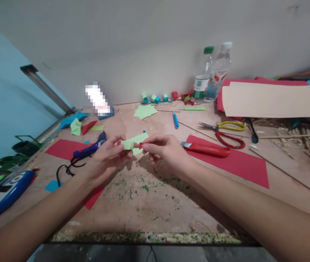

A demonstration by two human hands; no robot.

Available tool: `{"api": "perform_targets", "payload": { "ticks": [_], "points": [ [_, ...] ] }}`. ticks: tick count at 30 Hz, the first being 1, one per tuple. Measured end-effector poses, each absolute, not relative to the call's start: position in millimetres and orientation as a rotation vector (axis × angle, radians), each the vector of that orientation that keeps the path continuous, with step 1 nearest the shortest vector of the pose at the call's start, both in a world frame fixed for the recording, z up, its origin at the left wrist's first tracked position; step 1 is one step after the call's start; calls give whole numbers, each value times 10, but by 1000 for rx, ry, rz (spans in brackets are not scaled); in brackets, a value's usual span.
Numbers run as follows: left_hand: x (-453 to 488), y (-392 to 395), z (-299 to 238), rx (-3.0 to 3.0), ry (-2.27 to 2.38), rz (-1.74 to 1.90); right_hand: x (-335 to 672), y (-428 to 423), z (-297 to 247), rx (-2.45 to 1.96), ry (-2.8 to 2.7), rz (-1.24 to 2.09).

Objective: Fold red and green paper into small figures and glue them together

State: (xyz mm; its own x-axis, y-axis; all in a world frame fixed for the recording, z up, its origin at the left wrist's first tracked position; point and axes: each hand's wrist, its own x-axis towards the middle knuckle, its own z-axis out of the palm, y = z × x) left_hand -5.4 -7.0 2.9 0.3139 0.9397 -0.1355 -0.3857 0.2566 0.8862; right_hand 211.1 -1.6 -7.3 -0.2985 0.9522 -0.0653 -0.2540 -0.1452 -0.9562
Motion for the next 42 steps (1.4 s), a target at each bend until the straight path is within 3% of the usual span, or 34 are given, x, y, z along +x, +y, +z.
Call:
{"api": "perform_targets", "payload": {
  "ticks": [16,27,42],
  "points": [
    [-70,-139,-51,1164,841,949,2037,-137,19,-1033,-1430,1374],
    [-36,-162,-103,1152,841,921,2019,-216,-33,-1110,-1690,794],
    [39,-212,-142,1138,826,923,2023,-272,-82,-1075,-1816,572]
  ]
}}
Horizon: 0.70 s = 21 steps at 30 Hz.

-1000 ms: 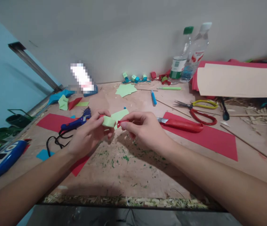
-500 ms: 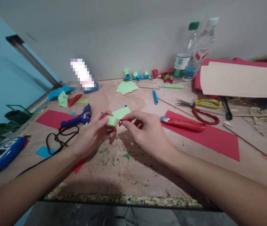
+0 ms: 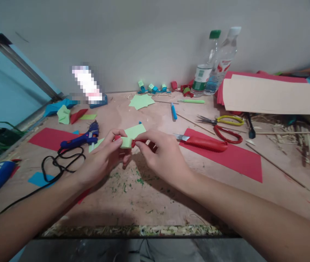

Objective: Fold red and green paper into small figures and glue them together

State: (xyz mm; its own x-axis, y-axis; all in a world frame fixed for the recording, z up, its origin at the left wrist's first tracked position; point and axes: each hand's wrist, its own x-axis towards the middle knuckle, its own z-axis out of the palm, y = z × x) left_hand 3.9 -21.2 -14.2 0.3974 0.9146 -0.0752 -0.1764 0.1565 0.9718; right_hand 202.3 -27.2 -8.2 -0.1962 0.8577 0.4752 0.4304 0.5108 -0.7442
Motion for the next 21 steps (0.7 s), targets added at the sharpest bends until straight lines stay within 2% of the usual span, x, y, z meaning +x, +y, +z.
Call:
{"api": "perform_targets", "payload": {
  "ticks": [21],
  "points": [
    [92,-274,-139,1144,830,898,1981,-332,-106,-1111,-1794,503]
  ]
}}
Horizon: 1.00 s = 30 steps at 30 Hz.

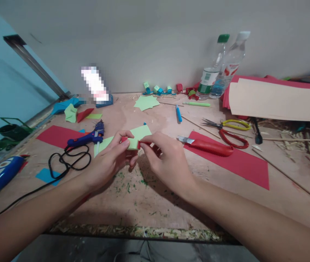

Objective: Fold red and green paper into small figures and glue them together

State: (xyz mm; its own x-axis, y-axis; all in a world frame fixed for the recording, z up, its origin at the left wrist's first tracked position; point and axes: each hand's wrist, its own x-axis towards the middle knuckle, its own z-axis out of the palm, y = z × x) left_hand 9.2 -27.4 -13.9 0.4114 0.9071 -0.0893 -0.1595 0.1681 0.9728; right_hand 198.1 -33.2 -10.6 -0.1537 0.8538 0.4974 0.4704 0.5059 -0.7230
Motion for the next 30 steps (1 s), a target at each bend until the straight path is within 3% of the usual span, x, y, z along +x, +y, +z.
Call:
{"api": "perform_targets", "payload": {
  "ticks": [11,22,30],
  "points": [
    [-59,-199,-89,1308,861,962,1986,-349,-62,-1048,-1719,628],
    [-245,-67,-34,1956,882,1231,1996,-256,12,-991,-1262,1322],
    [-288,-88,-42,2207,804,1229,1976,-201,-51,-988,-1229,1480]
  ]
}}
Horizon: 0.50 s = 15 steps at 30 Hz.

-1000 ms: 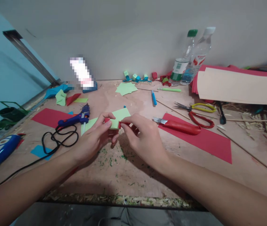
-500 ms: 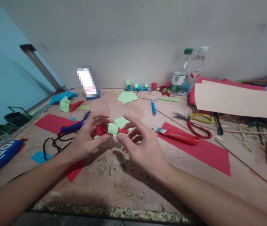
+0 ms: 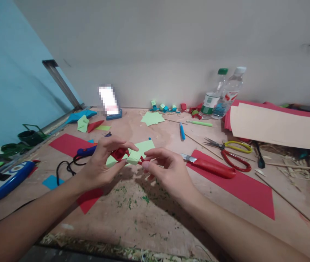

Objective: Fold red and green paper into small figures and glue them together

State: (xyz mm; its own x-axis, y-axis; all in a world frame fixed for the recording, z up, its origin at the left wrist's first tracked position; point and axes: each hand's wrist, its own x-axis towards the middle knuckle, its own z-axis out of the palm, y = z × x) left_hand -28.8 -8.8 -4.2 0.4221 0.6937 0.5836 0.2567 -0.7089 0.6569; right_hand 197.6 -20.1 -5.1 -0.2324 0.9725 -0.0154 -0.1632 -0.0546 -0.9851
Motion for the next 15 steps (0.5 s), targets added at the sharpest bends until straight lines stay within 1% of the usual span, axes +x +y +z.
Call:
{"api": "perform_targets", "payload": {
  "ticks": [6,15],
  "points": [
    [-307,-94,-18,2139,752,1077,1973,-212,-40,-1025,-1249,1380],
    [-248,-76,-49,1847,804,1093,1965,-244,-64,-1002,-1336,1309]
  ]
}}
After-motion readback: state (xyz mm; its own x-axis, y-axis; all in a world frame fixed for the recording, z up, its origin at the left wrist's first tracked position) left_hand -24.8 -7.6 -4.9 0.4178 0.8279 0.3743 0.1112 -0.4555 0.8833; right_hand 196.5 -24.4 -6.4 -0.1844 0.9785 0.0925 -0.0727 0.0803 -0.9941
